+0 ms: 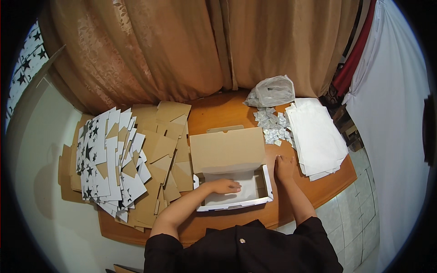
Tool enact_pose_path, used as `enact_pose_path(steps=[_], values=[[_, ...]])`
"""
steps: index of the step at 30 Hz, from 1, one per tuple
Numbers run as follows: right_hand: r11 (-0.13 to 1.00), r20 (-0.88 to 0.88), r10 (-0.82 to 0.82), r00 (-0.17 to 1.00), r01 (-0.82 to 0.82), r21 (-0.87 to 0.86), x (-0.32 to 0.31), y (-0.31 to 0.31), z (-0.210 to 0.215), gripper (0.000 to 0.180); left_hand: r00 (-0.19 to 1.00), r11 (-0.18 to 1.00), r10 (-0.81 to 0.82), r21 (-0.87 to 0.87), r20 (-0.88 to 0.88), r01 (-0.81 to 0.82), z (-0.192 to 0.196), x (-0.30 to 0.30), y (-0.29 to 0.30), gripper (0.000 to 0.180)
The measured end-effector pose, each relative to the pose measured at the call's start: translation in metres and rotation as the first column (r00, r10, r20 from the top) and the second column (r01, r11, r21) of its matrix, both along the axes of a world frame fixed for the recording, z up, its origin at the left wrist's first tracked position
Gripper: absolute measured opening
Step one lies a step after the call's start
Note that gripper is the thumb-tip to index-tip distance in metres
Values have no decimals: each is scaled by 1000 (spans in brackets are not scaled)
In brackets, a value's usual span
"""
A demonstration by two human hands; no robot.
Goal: Fold cardboard shoe boxes and place them on a shelf.
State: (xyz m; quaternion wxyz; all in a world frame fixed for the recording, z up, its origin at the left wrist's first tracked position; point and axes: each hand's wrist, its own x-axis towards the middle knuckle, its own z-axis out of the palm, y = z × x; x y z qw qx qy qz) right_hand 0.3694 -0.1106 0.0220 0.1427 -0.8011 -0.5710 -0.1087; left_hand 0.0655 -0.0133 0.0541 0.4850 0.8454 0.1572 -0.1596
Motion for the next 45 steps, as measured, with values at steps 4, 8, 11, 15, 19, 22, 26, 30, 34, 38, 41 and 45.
enact_pose_path(steps=[4, 8, 11, 15, 19, 22, 26, 30, 34, 38, 41, 45], values=[[999, 62, 34, 997, -36, 21, -2, -18, 10, 17, 998, 979, 51, -196, -42, -58, 52, -5, -22, 58], [999, -118, -49, 992, 47, -18, -10, -33, 31, 16, 989, 972, -113, -217, -92, 91, 66, -18, -39, 47], [983, -233, -61, 971, 99, 155, -19, -42, 46, 17, 995, 993, -16, -117, -96, 4, 69, -21, -45, 38], [945, -418, -6, 908, 142, 296, -35, -53, 71, 17, 982, 952, 169, -244, -88, -185, 60, -27, -46, 32], [905, -744, 185, 642, 184, 384, -53, -58, 78, 17, 983, 904, 161, -387, -91, -184, 48, -29, -44, 29], [950, -841, 239, 485, 62, 306, -72, -66, 94, 16, 993, 975, 114, -193, -11, -114, 55, -30, -54, 25], [853, -540, 496, 680, -496, 159, -93, -64, 131, 15, 967, 872, 204, 421, 152, -251, 91, -29, -98, 20], [721, -466, 467, 751, -629, -291, -108, -53, 143, 12, 904, 607, 40, 708, 425, -360, 67, -43, -127, 20], [536, -473, 581, 663, -748, -391, -114, -40, 119, 30, 798, 543, 26, 662, 602, -517, 56, -52, -141, 22], [326, -547, 572, 611, -781, -533, -130, -21, 117, 44, 708, 498, 24, 605, 706, -621, 50, -53, -147, 26], [213, -678, 472, 564, -819, -533, -126, -8, 93, 39, 691, 479, 12, 602, 723, -639, 49, -53, -147, 26], [135, -871, 72, 485, -870, -473, -122, -7, 81, 32, 655, 473, -12, 581, 756, -662, 48, -55, -143, 25]])
